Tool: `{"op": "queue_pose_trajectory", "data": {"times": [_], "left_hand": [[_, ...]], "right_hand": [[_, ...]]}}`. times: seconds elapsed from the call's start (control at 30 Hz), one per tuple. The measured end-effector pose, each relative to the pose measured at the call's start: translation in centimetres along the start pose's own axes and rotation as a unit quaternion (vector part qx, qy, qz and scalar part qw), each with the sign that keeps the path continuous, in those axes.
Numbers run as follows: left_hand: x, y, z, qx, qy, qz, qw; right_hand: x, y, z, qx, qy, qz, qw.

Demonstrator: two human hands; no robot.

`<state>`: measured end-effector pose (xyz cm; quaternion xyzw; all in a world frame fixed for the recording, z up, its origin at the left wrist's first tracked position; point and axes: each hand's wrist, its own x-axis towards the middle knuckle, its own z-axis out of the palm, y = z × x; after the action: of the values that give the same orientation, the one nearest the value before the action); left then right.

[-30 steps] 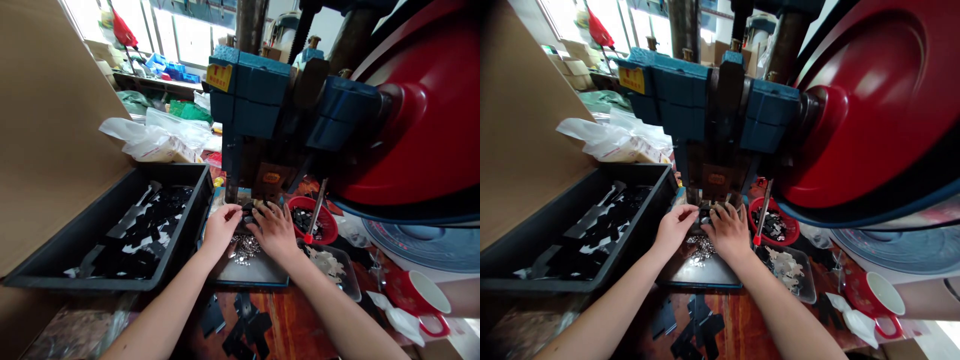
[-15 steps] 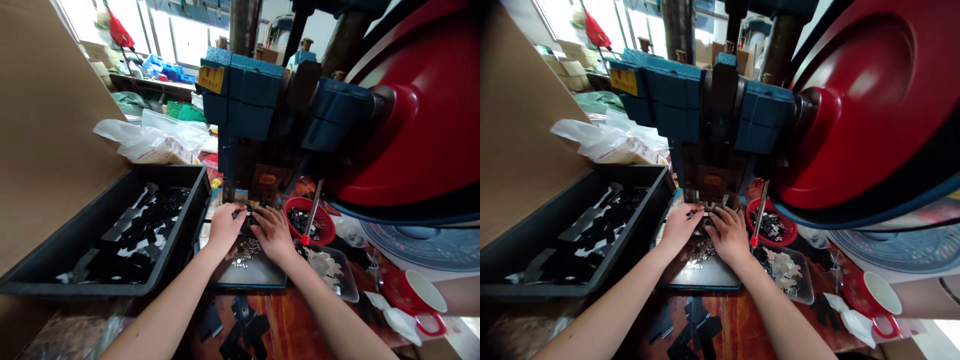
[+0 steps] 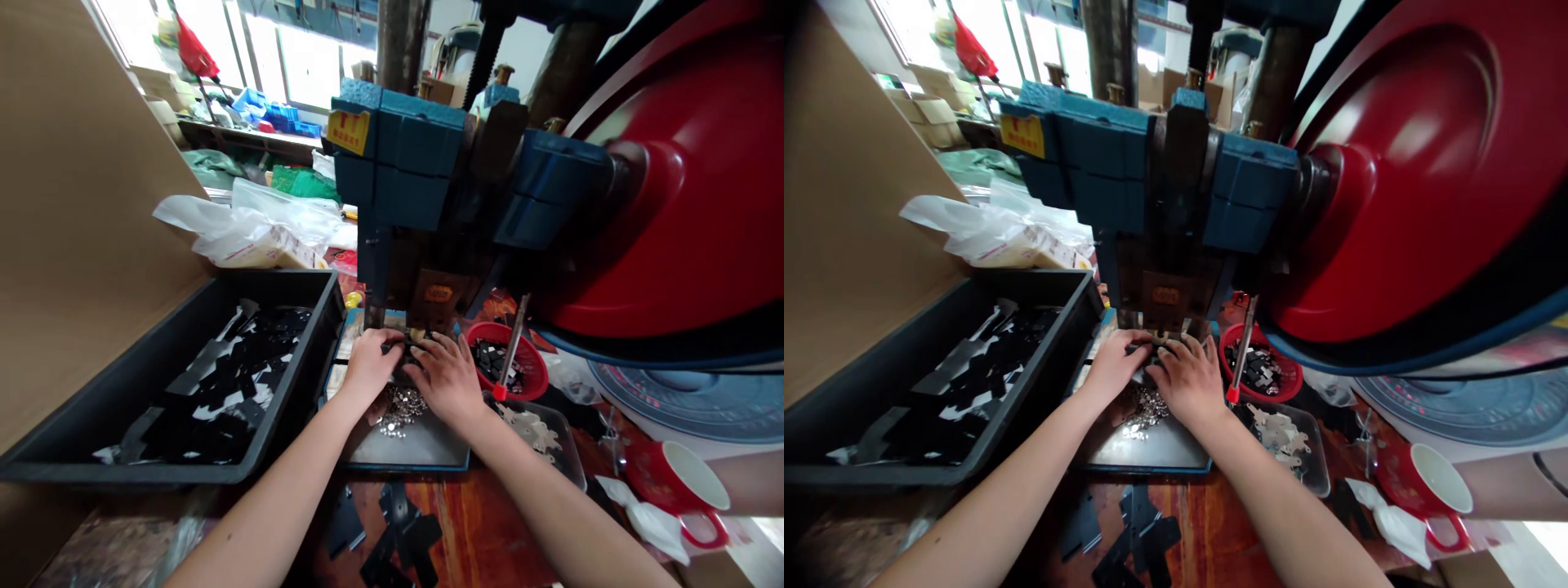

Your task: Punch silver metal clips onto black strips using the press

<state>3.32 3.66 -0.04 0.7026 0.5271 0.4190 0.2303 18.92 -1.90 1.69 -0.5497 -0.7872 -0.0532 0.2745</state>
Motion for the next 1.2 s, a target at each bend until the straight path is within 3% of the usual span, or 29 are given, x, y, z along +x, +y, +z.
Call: {"op": "queue_pose_trajectory", "data": {"times": [0.07,0.13,0.23,0.33,0.43,0.63,0.83,0.93,1.1,1.2], "left_hand": [[-0.4,0.1,-0.5,-0.004,0.019,-0.009,1.000],[-1.1,0.2,-1.2,-0.006,0.042,-0.019,0.999],[-2.5,0.4,-2.4,-0.005,0.055,-0.012,0.998],[-3.8,0.5,-3.0,0.004,0.034,0.022,0.999],[-4.7,0.6,-3.2,0.019,0.022,0.033,0.999],[-6.6,0.3,-3.6,0.037,0.017,0.032,0.999],[-9.4,-0.6,-5.3,0.069,0.018,0.023,0.997],[-10.8,-1.2,-6.0,0.066,0.014,0.006,0.998],[-12.1,-2.4,-5.8,0.108,0.011,-0.017,0.994],[-12.5,-3.0,-5.3,0.158,-0.020,-0.006,0.987]], "right_hand": [[-0.6,0.7,0.0,0.067,0.016,0.035,0.997],[-2.1,1.6,0.1,0.172,0.051,0.118,0.977],[-5.5,2.9,0.1,0.369,0.102,0.274,0.882],[-8.5,3.3,-0.1,0.487,0.128,0.297,0.811],[-9.7,3.3,-0.6,0.494,0.131,0.281,0.812],[-8.7,3.4,-0.7,0.427,0.140,0.297,0.842],[-7.7,2.5,0.3,0.514,0.141,0.313,0.786],[-5.8,2.2,0.6,0.439,0.114,0.333,0.826],[-0.9,2.3,0.9,0.241,0.018,0.246,0.939],[0.7,2.4,1.4,0.197,-0.028,0.226,0.954]]}}
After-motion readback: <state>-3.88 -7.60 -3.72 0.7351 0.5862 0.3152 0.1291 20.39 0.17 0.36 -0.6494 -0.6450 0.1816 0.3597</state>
